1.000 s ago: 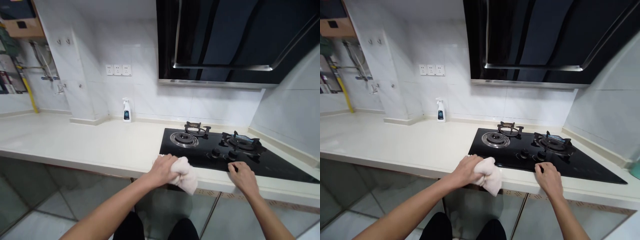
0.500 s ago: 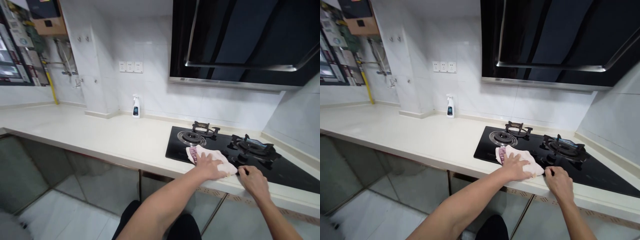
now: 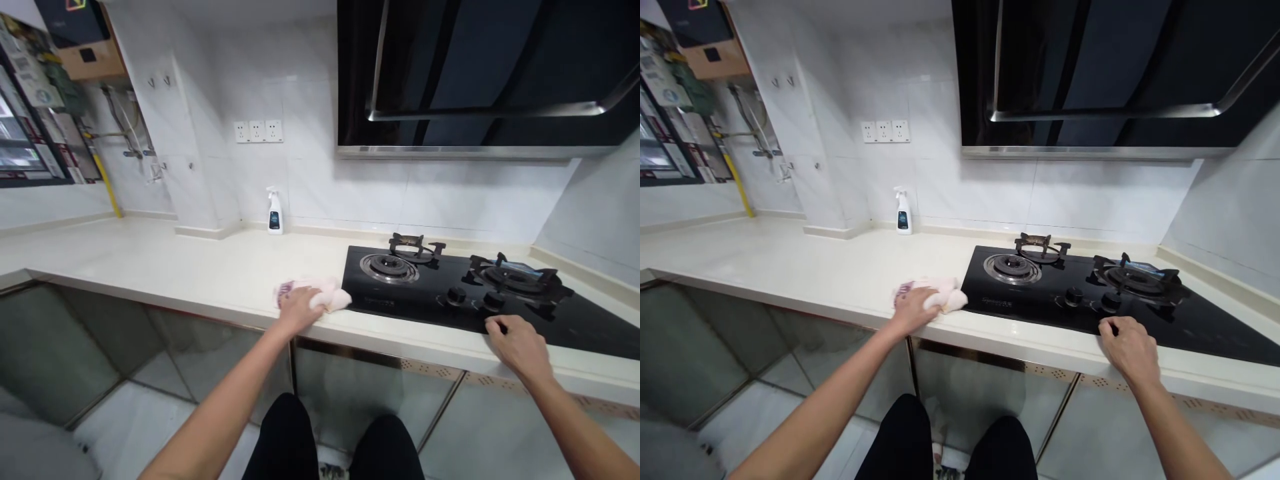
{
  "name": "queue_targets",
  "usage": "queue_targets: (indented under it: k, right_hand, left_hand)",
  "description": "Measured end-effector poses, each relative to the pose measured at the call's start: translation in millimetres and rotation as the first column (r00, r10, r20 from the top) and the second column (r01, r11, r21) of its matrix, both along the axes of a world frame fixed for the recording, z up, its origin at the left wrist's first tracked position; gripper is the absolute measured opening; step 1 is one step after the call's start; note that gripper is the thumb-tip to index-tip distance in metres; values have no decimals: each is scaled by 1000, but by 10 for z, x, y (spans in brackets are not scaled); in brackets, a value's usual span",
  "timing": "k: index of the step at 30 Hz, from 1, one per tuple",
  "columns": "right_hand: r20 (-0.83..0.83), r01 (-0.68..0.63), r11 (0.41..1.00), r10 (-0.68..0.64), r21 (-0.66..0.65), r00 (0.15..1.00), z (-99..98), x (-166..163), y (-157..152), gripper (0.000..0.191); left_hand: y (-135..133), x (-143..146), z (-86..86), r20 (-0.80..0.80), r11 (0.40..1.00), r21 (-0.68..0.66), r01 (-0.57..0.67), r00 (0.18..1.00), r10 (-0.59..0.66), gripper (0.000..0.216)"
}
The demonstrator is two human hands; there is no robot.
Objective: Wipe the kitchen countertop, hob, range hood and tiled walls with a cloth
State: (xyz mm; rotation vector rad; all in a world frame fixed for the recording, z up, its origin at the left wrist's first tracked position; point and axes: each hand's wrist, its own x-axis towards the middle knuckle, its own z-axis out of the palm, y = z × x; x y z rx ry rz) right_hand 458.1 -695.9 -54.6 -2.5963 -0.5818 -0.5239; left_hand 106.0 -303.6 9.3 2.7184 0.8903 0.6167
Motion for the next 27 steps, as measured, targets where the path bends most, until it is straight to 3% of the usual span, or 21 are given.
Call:
queue_targets:
  k: [3,5,9,13,16,18,24,27]
  right_hand:
    - [5,1,1000,-1,2,1000,14,-39,22,50]
    - [-3,1,1000,-1,-1,1000,31,-76,39,50]
    - [-9,17,1000,-17,-18,1000,85,-152,76,47]
    - [5,27,999,-27,-33,1000,135,-208,102,44]
    - [6,23,999,-23,-29,1000,160,-228,110,43]
    - [-15,20,999,-21,-36,1000,171,-229,104,42]
    - [-14,-16,999,16,-37,1000,111,-142,-9,51]
    - [-52,-23,1000,22,-6,998,46,-24,-86,50]
  left_hand:
    - [373,-444,61,30,994,17,-111,993,110,45]
    - [481,-649,47,51,992,26,-126,991,125,45]
    - [317,-744,-126,88,995,48,-88,993,84,42]
    - [-307,-461,-336,82,976,125,181,978,-192,45]
    - [-905,-91,-392,8,892,149,427,901,-433,58]
    - [-1299,205,-377,-31,832,156,532,845,-534,56]
    - [-2336,1149,-343,-248,675,349,651,758,-603,50]
    - [-2651,1480,-372,-289,686,408,603,798,-529,54]
